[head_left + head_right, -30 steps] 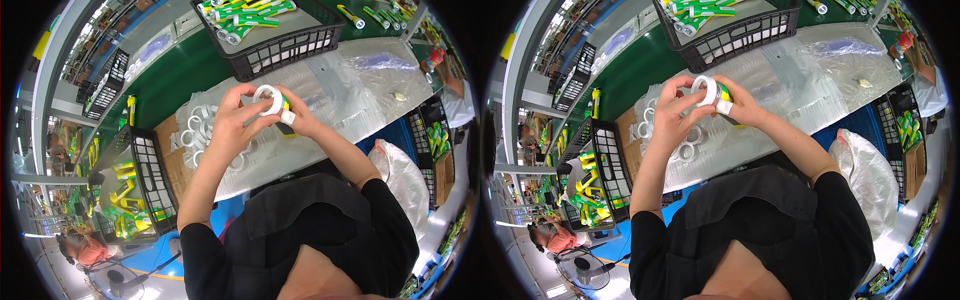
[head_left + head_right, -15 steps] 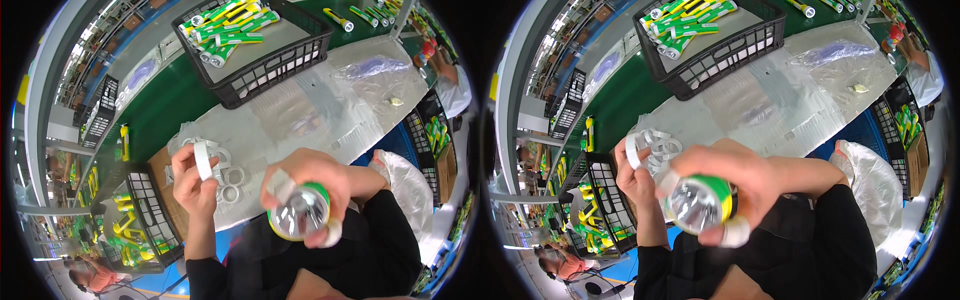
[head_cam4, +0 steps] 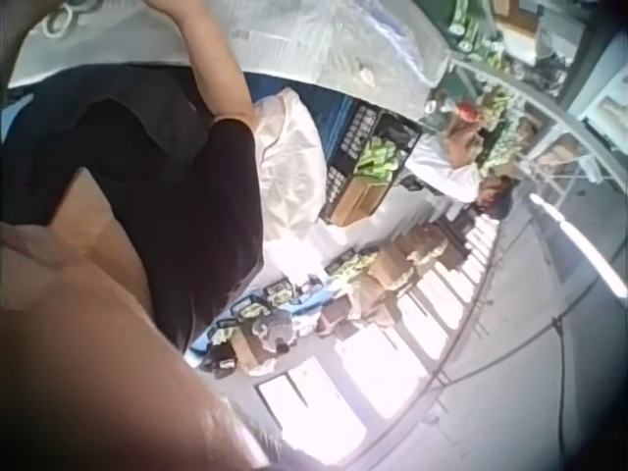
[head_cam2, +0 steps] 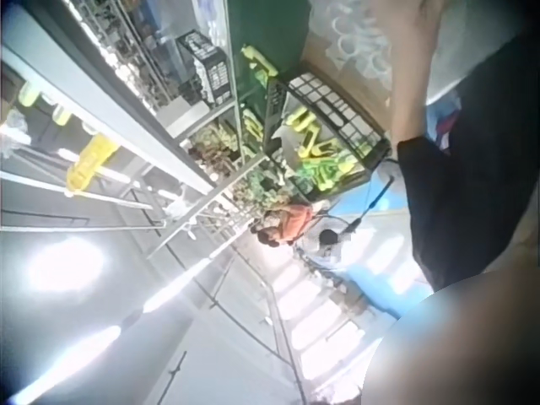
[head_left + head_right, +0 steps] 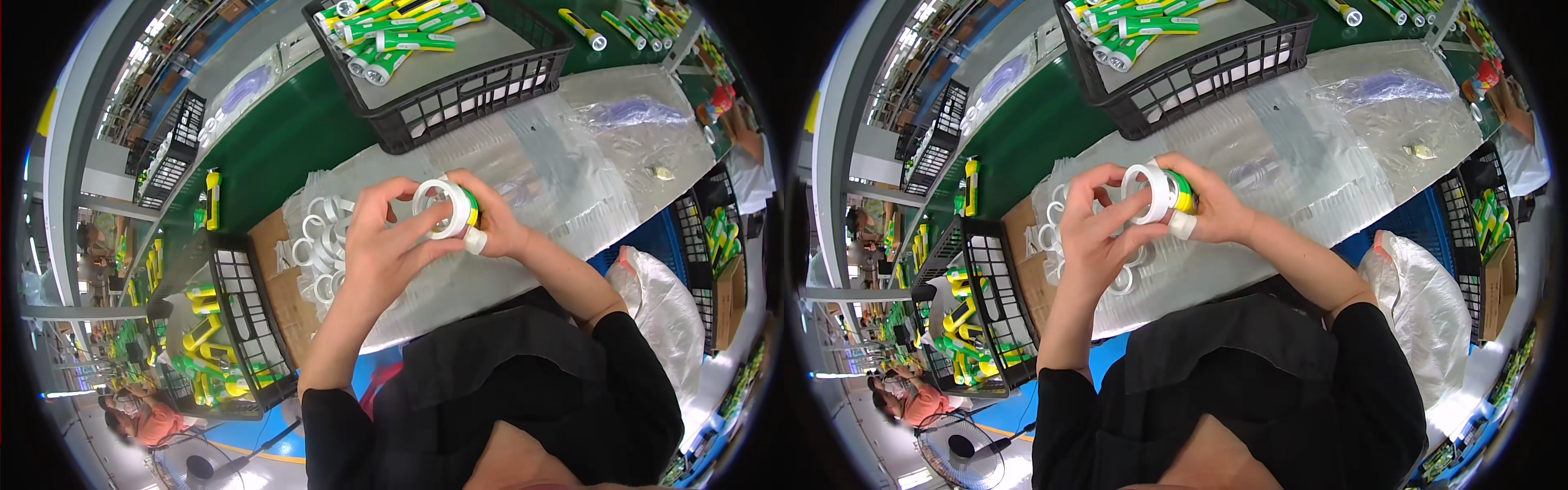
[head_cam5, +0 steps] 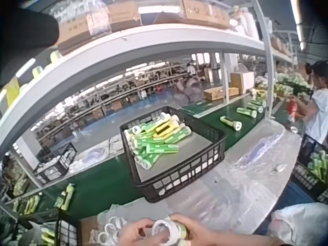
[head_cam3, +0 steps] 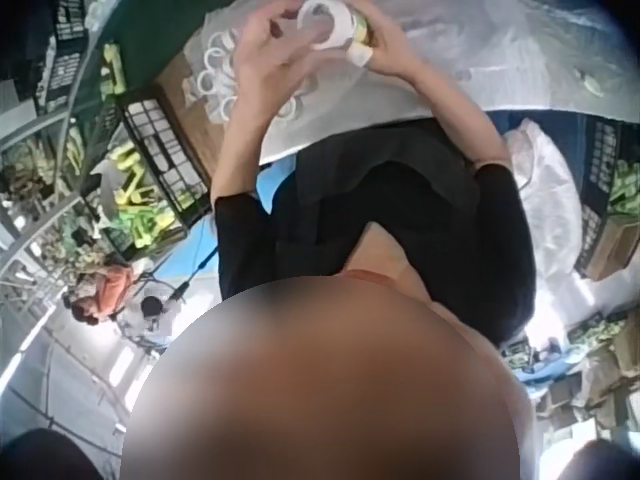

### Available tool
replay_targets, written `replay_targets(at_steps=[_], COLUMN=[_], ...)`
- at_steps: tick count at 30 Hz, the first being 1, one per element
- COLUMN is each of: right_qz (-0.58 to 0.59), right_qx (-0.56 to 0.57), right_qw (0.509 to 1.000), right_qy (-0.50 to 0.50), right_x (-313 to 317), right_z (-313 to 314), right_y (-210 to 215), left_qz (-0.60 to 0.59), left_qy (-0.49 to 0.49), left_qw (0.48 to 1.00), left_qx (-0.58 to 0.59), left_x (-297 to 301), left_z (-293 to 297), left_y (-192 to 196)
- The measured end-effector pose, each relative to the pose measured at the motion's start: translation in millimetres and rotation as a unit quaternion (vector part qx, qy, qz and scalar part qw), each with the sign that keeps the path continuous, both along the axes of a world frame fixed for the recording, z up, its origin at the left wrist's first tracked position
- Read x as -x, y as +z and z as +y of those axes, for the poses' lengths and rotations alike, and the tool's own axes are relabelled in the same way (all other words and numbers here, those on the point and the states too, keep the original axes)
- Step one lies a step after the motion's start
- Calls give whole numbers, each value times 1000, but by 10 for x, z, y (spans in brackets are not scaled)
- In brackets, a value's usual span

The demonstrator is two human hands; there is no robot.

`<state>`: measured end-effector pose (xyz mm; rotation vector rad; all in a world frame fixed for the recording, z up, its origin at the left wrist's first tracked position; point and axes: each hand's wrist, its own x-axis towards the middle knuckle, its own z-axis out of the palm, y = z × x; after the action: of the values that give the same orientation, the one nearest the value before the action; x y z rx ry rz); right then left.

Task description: Assembling components of hand-held flashlights at a factory workstation.

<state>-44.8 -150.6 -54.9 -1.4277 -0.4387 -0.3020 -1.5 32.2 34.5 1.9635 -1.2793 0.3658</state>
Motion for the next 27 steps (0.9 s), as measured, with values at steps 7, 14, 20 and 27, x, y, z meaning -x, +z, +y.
replay_targets(at_steps=[7, 14, 20, 27], right_qz=[27, -117, -112, 4], right_qx=[-29, 98, 438, 626], right_qw=[998, 988, 888, 778], right_qy=[39, -34, -79, 60], right_x=[74, 98, 294, 165], right_z=[-60, -379, -737, -735], right_y=[-10, 405, 1066, 1543], left_qz=[11, 22, 24, 103], left_qy=[3, -37, -69, -80], left_qw=[1000, 999, 997, 990], left_qx=[-17, -31, 16, 60], left_x=[17, -4, 70, 90], left_z=[-7, -85, -331, -586], left_y=[29, 90, -92, -290])
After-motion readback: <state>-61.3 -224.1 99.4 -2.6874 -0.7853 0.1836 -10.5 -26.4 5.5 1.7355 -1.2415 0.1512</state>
